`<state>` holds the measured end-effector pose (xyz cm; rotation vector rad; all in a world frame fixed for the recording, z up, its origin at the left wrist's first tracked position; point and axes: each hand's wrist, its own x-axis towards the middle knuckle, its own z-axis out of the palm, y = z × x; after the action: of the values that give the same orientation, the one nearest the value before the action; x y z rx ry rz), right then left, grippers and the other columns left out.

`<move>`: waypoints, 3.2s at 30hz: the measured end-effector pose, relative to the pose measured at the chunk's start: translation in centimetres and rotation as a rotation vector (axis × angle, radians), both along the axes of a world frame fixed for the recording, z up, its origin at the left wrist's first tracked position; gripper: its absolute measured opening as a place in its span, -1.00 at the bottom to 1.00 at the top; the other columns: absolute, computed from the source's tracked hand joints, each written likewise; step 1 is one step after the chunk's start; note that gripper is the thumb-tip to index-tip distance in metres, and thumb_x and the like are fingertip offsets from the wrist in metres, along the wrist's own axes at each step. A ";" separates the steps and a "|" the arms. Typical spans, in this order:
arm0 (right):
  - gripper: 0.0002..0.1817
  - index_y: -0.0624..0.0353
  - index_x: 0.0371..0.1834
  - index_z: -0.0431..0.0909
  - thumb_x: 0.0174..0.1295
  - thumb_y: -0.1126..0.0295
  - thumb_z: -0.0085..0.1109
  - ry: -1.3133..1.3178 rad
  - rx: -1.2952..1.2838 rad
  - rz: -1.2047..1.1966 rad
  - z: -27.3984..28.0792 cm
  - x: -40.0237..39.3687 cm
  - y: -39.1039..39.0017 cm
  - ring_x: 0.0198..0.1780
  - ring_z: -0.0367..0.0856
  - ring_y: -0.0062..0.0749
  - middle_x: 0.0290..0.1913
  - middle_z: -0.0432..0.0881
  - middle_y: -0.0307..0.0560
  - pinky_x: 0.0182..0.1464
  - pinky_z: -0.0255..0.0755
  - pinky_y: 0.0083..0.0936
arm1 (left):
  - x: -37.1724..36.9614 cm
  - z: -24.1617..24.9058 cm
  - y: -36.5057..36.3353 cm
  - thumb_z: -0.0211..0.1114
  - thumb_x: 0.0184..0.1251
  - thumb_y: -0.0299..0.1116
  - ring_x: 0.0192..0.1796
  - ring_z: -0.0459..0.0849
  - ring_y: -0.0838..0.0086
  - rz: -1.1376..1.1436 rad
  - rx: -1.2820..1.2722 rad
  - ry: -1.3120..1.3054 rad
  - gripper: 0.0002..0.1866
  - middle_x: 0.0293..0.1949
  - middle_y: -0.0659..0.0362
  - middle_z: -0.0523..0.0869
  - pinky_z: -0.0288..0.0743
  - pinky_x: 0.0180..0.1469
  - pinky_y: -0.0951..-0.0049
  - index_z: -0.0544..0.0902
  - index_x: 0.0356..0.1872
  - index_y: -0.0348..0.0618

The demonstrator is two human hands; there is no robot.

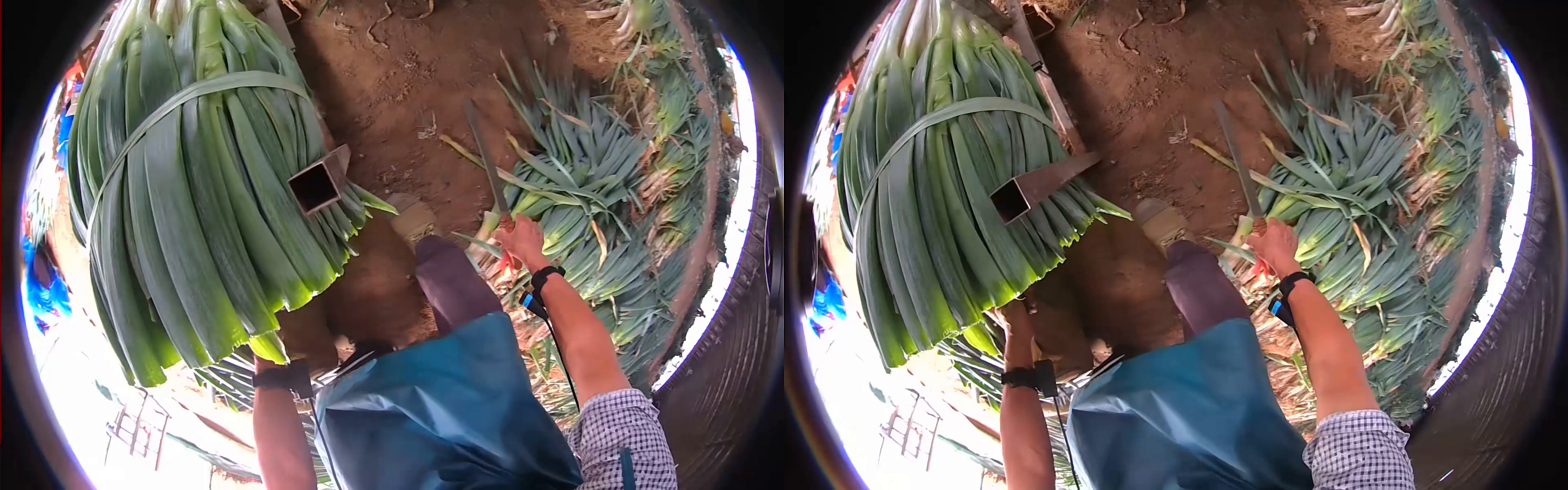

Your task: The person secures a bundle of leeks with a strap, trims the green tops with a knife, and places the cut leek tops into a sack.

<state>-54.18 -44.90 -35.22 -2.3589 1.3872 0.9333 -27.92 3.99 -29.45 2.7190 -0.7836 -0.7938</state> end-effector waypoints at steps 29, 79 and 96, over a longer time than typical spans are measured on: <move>-0.79 0.29 -0.25 0.51 0.27 0.33 0.19 -0.010 0.253 0.570 26.6 0.5 2.3 -0.42 0.67 -0.04 -0.48 0.58 0.08 -0.39 0.49 -0.23 | -0.5 -7.2 3.6 0.23 0.41 -0.15 -0.14 0.74 0.05 1.138 -0.636 0.279 -0.69 -0.25 -0.10 0.75 0.54 -0.03 0.17 0.71 -0.11 -0.20; -0.70 0.30 -0.10 0.54 0.40 0.24 0.10 0.216 0.311 0.580 21.8 27.2 25.3 -0.64 0.69 -0.14 -0.57 0.59 0.10 -0.56 0.53 -0.29 | -0.4 -4.8 4.6 0.23 0.41 -0.15 -0.02 0.73 0.13 1.049 -0.631 0.344 -0.67 -0.15 -0.04 0.77 0.53 0.08 0.24 0.72 -0.05 -0.20; -0.72 0.21 -0.32 0.54 0.14 0.21 0.32 0.234 0.097 0.557 32.2 7.1 -1.2 -0.31 0.68 0.19 -0.44 0.65 0.20 -0.25 0.54 -0.03 | -11.7 -2.5 -6.0 0.15 0.32 -0.60 -0.32 0.61 0.64 1.294 -0.935 0.793 -0.76 -0.34 0.29 0.70 0.55 -0.27 0.57 0.72 -0.07 -0.30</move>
<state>-47.03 -46.05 -3.01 -2.6745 0.7191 1.4183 -39.57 -2.04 -31.92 1.3321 0.6245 -0.7219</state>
